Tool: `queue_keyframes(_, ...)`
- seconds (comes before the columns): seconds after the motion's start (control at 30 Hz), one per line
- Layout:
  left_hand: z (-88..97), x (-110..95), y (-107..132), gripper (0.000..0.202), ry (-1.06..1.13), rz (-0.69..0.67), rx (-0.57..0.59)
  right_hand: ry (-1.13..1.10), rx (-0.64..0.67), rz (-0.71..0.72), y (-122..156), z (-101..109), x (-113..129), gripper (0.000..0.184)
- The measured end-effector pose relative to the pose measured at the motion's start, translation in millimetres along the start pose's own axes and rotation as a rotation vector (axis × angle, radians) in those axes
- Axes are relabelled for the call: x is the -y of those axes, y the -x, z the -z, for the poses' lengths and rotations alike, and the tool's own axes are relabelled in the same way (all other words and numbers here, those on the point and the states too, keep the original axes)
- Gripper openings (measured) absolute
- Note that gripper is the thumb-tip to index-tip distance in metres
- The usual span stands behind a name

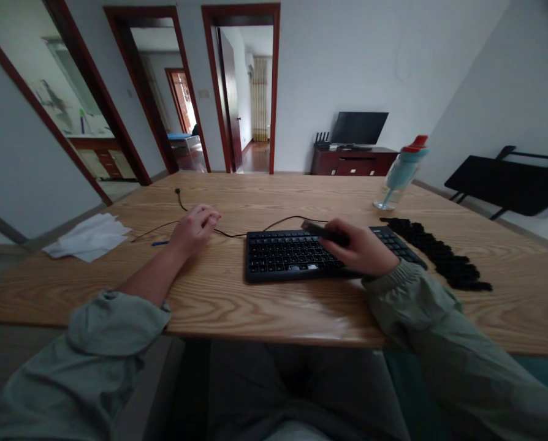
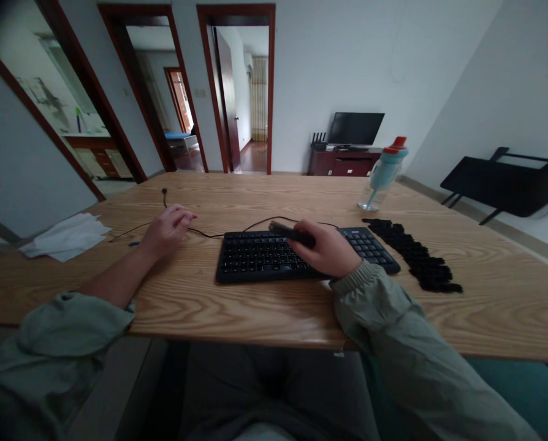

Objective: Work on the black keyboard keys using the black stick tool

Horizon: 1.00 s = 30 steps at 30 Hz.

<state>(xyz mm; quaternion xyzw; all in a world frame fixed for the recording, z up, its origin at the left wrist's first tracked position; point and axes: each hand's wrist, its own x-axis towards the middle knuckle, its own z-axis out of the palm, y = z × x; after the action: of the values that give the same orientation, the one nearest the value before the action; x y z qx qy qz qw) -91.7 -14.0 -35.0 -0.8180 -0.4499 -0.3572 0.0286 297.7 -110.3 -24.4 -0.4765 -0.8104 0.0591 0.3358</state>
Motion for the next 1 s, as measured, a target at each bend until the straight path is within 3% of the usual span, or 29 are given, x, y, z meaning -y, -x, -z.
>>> queue_keyframes(0.13, 1.5, -18.3, 19.2, 0.033, -0.020, -0.057, 0.046, 0.195, 0.238, 0.049, 12.7, -3.6, -11.3, 0.032)
queue_keyframes(0.23, 5.4, -42.9, 40.0, 0.029, -0.051, -0.142, 0.089, 0.229, 0.293, 0.105, 15.9, -6.6, -19.8, 0.034)
queue_keyframes(0.4, 32.3, -101.2, 95.3, 0.021, -0.056, -0.299, 0.003, 0.239, 0.191, 0.196, 12.7, -3.4, -25.7, 0.034)
queue_keyframes(0.47, 39.5, -121.0, 130.8, 0.024, -0.012, -0.368, -0.062, 0.212, 0.079, 0.237, 21.4, 3.4, -19.3, 0.032)
queue_keyframes(0.53, 33.6, -131.9, 174.1, 0.028, 0.061, -0.360, -0.107, 0.148, -0.088, 0.282, 44.5, 11.8, -5.4, 0.027)
queue_keyframes(0.63, -8.8, -129.8, 247.2, 0.024, 0.054, -0.136, 0.062, 0.001, -0.324, 0.323, 108.5, 15.2, 21.6, 0.026)
queue_keyframes(0.73, -79.1, -117.7, 314.4, 0.041, -0.027, 0.363, 0.242, -0.136, -0.379, 0.224, 190.1, -12.5, 34.2, 0.028)
queue_keyframes(0.8, -124.7, -113.6, 346.1, 0.062, -0.055, 0.668, 0.344, -0.105, -0.269, 0.022, 239.5, -50.5, 27.6, 0.024)
queue_keyframes(0.83, -143.3, -113.8, 356.8, 0.075, -0.073, 0.775, 0.381, -0.042, -0.229, -0.147, 260.6, -72.8, 20.5, 0.030)
queue_keyframes(0.93, -174.8, -119.2, 370.6, 0.089, -0.103, 0.833, 0.410, 0.129, -0.012, -0.689, 307.3, -135.8, -4.8, 0.069)
queue_keyframes(1.0, -179.0, -122.6, 369.8, 0.088, -0.116, 0.815, 0.406, 0.214, 0.166, -0.859, 323.1, -162.8, -17.4, 0.084)
